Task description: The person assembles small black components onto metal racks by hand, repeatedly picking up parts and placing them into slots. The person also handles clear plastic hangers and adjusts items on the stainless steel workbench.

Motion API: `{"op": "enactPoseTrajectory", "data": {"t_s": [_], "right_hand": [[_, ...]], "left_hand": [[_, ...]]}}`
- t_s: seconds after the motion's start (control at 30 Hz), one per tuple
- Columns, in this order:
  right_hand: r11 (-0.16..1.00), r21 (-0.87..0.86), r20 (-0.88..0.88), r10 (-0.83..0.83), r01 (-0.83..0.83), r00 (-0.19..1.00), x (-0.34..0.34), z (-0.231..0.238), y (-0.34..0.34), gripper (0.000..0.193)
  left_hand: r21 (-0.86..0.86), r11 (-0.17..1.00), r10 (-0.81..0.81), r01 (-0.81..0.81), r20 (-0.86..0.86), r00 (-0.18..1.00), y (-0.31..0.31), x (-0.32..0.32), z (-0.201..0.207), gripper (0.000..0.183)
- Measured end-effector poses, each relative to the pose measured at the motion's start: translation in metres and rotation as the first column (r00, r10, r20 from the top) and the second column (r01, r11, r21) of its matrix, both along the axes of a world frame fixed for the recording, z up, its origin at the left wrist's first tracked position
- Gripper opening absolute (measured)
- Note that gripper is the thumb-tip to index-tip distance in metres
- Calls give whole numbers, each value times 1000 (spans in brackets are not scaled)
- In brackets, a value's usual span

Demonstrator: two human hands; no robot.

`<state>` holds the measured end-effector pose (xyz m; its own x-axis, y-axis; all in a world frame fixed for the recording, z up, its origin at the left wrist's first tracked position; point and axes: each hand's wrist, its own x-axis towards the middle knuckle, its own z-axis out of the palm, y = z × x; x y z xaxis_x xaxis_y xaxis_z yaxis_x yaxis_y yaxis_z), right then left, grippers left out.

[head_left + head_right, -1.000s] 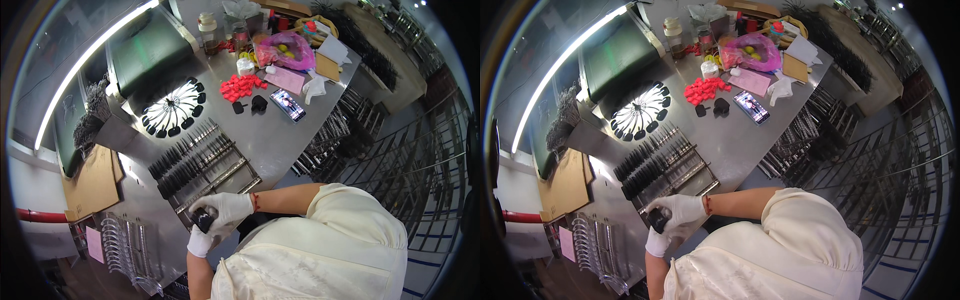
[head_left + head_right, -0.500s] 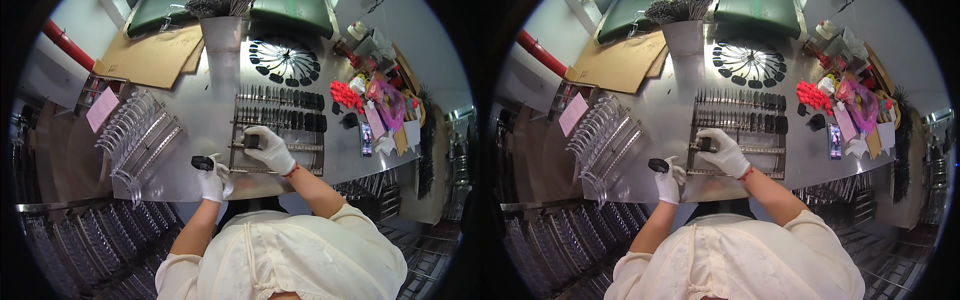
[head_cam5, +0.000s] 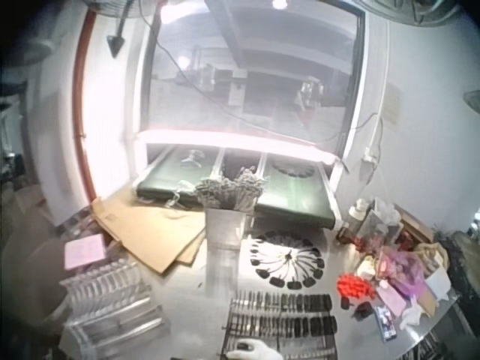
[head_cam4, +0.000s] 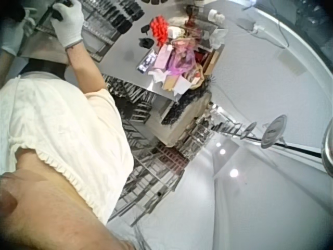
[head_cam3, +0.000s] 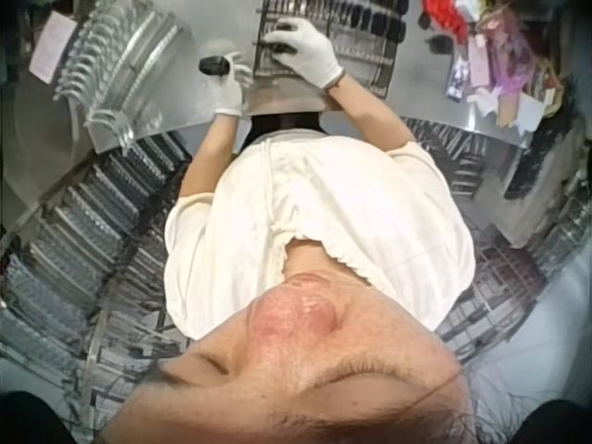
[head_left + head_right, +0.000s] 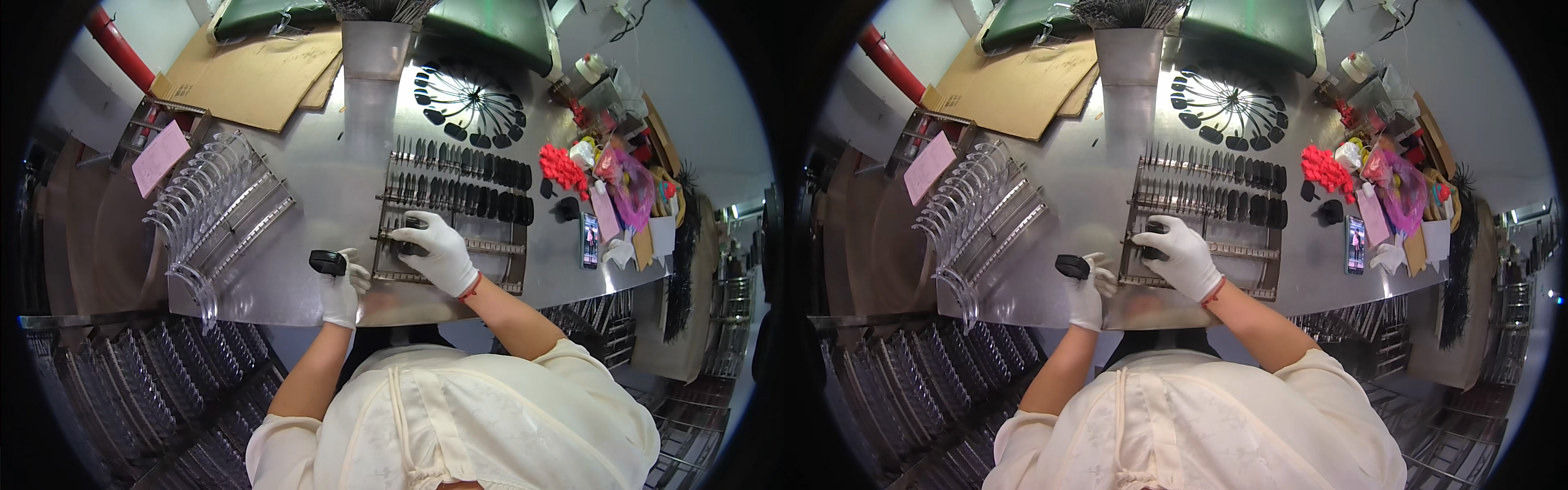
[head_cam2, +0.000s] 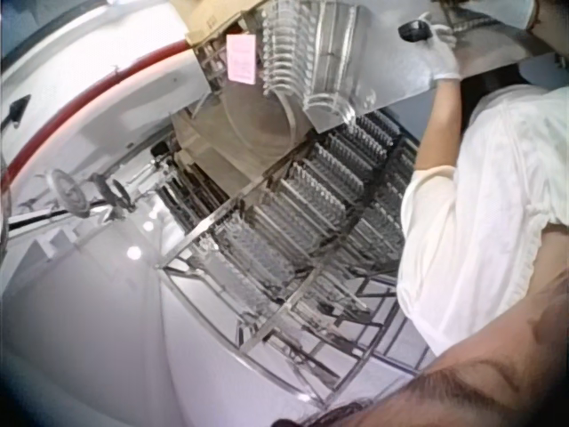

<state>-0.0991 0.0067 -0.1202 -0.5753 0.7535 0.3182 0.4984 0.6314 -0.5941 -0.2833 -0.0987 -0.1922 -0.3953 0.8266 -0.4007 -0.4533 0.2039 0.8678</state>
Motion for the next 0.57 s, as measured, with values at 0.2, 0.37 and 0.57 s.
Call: {"op": "enactPoseTrajectory", "data": {"t_s": [0.2, 0.37, 0.57], "right_hand": [[999, 31, 82, -45, 42, 996, 39, -2, 0, 46], [991, 131, 207, -52, 25, 977, 73, -2, 4, 56], [994, 82, 340, -102, 79, 935, 110, 5, 6, 58]], "left_hand": [[-13, 999, 40, -40, -3, 999, -6, -8, 2, 37], [17, 996, 93, -93, -21, 995, -13, -13, 13, 33], [80, 996, 63, -41, -287, 956, -12, -11, 34, 37]]}}
